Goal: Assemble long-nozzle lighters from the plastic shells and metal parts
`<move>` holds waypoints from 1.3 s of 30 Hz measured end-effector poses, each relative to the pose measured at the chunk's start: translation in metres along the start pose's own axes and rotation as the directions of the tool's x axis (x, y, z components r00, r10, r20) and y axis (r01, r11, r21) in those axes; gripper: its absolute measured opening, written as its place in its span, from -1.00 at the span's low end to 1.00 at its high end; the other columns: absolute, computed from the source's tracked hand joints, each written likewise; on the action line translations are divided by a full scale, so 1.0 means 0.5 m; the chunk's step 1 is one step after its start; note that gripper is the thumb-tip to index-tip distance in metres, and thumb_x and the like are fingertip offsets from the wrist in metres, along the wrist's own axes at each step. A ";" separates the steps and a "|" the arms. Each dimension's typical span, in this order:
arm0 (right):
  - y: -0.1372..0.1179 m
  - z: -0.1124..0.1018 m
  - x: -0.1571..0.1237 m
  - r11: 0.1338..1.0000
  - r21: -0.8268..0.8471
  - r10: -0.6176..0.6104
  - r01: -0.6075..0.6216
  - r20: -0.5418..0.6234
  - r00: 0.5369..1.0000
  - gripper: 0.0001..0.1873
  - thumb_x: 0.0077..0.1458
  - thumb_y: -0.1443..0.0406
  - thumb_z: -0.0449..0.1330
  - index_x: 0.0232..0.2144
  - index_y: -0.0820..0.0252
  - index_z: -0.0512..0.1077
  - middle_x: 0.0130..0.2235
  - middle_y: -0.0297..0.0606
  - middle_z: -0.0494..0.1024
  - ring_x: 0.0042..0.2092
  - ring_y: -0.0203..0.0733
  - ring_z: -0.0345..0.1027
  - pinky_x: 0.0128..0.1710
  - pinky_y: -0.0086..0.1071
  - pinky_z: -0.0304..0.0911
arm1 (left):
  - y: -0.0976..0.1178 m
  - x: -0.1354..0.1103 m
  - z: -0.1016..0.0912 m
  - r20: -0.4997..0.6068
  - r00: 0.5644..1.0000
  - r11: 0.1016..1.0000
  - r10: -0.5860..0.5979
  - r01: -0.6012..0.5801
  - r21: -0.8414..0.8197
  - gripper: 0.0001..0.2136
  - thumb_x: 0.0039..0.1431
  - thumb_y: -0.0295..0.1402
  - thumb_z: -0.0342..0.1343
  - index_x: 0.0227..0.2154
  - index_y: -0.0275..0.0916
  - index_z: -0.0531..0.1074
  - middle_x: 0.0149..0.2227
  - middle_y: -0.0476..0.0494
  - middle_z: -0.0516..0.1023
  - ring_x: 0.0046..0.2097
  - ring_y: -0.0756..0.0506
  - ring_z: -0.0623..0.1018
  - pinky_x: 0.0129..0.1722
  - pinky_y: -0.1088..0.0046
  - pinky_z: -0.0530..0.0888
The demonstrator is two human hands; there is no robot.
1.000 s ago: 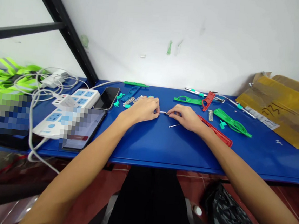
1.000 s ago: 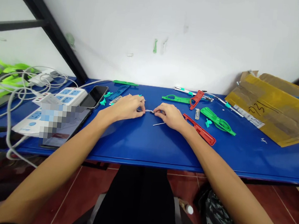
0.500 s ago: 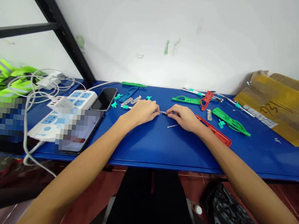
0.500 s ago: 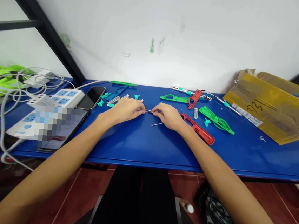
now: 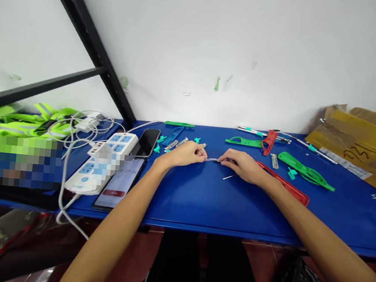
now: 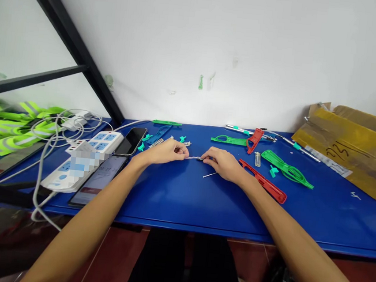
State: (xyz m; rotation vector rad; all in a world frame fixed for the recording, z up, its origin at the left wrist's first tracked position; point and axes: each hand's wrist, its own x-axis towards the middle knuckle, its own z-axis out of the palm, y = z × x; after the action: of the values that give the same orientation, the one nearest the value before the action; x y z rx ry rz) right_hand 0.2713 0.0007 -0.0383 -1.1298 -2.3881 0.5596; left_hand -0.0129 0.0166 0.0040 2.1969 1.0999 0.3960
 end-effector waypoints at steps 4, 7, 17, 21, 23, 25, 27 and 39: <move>-0.011 -0.004 -0.002 1.000 -0.001 -0.016 0.016 0.011 1.000 -0.71 0.45 0.14 0.17 -0.03 0.09 0.66 -0.08 -0.14 0.66 -0.13 -0.05 0.52 -0.11 -0.21 0.33 | -0.021 0.001 -0.006 -0.089 0.996 0.997 -0.001 -0.006 -0.071 -0.79 0.32 -0.26 0.18 -0.25 -0.26 0.66 -0.43 -0.01 0.47 -0.39 -0.03 0.39 -0.32 0.37 0.33; -0.013 -0.007 -0.002 0.999 0.006 -0.041 0.041 0.016 0.999 -0.69 0.45 0.13 0.17 -0.03 0.10 0.66 -0.12 -0.14 0.65 -0.15 -0.06 0.51 -0.13 -0.22 0.32 | -0.029 0.001 -0.012 -0.059 0.996 0.997 0.073 -0.074 -0.019 -0.77 0.28 -0.19 0.30 -0.13 -0.22 0.68 -0.33 -0.05 0.54 -0.32 -0.05 0.45 -0.28 0.37 0.36; -0.009 -0.010 0.001 0.998 0.054 -0.047 0.046 0.019 0.999 -0.65 0.42 0.04 0.19 -0.09 0.10 0.67 -0.20 -0.18 0.62 -0.27 -0.12 0.46 -0.24 -0.24 0.29 | -0.037 0.021 0.016 0.093 0.989 0.990 0.115 -0.121 0.068 -0.82 0.27 -0.18 0.40 -0.22 -0.18 0.72 -0.24 -0.09 0.63 -0.19 -0.13 0.58 -0.21 0.37 0.38; -0.009 -0.009 -0.001 0.998 0.039 -0.047 0.047 0.012 0.999 -0.66 0.41 0.05 0.19 -0.07 0.08 0.68 -0.23 -0.19 0.62 -0.29 -0.12 0.45 -0.25 -0.25 0.28 | -0.037 0.019 0.018 0.104 0.983 0.986 0.150 -0.156 0.056 -0.88 0.35 -0.29 0.31 -0.24 -0.22 0.67 -0.20 -0.11 0.65 -0.19 -0.11 0.56 -0.19 0.36 0.39; -0.008 -0.009 0.000 0.998 0.038 -0.047 0.046 0.012 0.999 -0.65 0.41 0.04 0.20 -0.07 0.08 0.69 -0.24 -0.20 0.61 -0.31 -0.13 0.43 -0.26 -0.25 0.26 | -0.034 0.016 0.015 0.083 0.982 0.982 0.171 -0.177 0.068 -0.89 0.36 -0.30 0.30 -0.22 -0.22 0.65 -0.17 -0.11 0.62 -0.18 -0.11 0.55 -0.18 0.37 0.41; -0.007 -0.009 0.000 0.998 0.037 -0.045 0.045 0.008 0.999 -0.65 0.40 0.04 0.20 -0.07 0.08 0.69 -0.25 -0.21 0.61 -0.32 -0.14 0.41 -0.27 -0.26 0.25 | -0.030 0.013 0.010 0.067 0.980 0.975 0.190 -0.196 0.101 -0.91 0.35 -0.32 0.30 -0.21 -0.21 0.65 -0.17 -0.10 0.59 -0.16 -0.10 0.53 -0.16 0.37 0.41; -0.008 -0.010 0.001 0.998 0.035 -0.047 0.047 0.007 0.999 -0.66 0.40 0.05 0.21 -0.08 0.09 0.69 -0.25 -0.21 0.61 -0.33 -0.14 0.41 -0.27 -0.26 0.24 | -0.028 0.011 0.007 0.067 0.980 0.971 0.189 -0.197 0.138 -0.92 0.35 -0.34 0.31 -0.21 -0.21 0.66 -0.18 -0.10 0.58 -0.15 -0.11 0.53 -0.14 0.37 0.41; -0.013 -0.011 0.003 0.995 -0.034 -0.092 0.093 0.037 0.995 -0.66 0.43 0.04 0.21 -0.09 0.09 0.69 -0.16 -0.17 0.65 -0.24 -0.13 0.45 -0.21 -0.28 0.23 | -0.013 0.006 0.007 0.095 0.986 0.974 0.138 -0.152 0.165 -0.88 0.42 -0.36 0.19 -0.18 -0.23 0.62 -0.12 -0.12 0.63 -0.12 -0.10 0.59 -0.11 0.37 0.47</move>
State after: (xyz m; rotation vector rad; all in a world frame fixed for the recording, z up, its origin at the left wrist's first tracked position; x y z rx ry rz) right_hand 0.2692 -0.0011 -0.0302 -1.0254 -2.4759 0.5120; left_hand -0.0130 0.0205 -0.0028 2.4323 0.9632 0.2781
